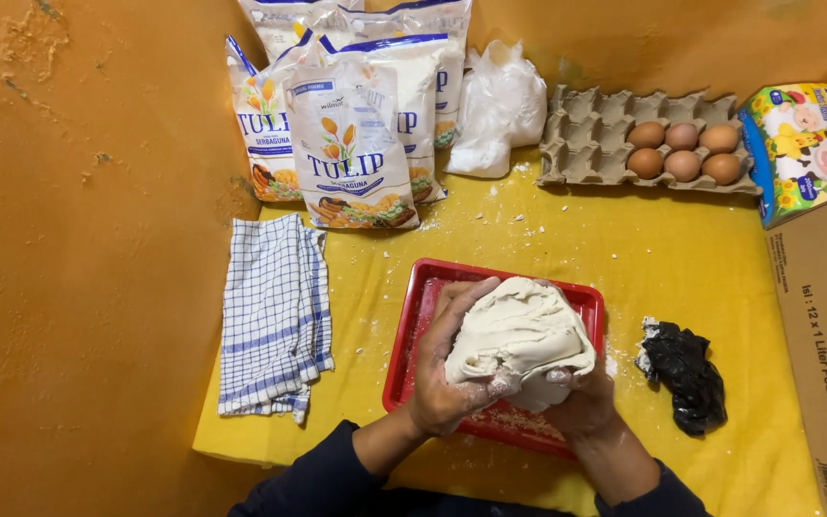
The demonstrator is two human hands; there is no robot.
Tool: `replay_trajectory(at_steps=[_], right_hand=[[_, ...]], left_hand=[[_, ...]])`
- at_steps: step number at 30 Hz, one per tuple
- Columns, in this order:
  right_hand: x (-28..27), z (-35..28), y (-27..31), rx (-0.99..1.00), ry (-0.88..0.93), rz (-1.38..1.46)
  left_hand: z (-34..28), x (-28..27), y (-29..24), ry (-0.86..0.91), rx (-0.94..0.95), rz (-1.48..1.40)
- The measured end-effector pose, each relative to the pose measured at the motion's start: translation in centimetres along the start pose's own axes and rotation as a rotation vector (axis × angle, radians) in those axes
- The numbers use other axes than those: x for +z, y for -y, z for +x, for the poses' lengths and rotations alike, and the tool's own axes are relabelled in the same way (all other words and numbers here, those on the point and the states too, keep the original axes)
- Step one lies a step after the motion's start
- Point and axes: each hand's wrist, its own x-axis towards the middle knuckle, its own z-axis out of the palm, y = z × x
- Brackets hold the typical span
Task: The person is kneading a ball of white dough in a red plastic tray on a yellow table surface.
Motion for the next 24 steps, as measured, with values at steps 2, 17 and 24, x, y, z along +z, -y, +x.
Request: replay_trajectory(at_steps=[2,17,24], right_hand=[[0.7,-0.4,-0.5,-0.023,-0.002,0.034],[2.6,-2.9,-2.0,0.056,-0.21,-0.267],[2.6,-1.9,-1.4,0.127,-0.271,-0.499]], left_hand=[[-0.5,0.2,0.4,-0.015,0.023,0.031],[-2.9,0.4,5.3,-0.025,0.152,0.38],[-0.9,-3.0,0.9,0.347,-0.085,0.331]])
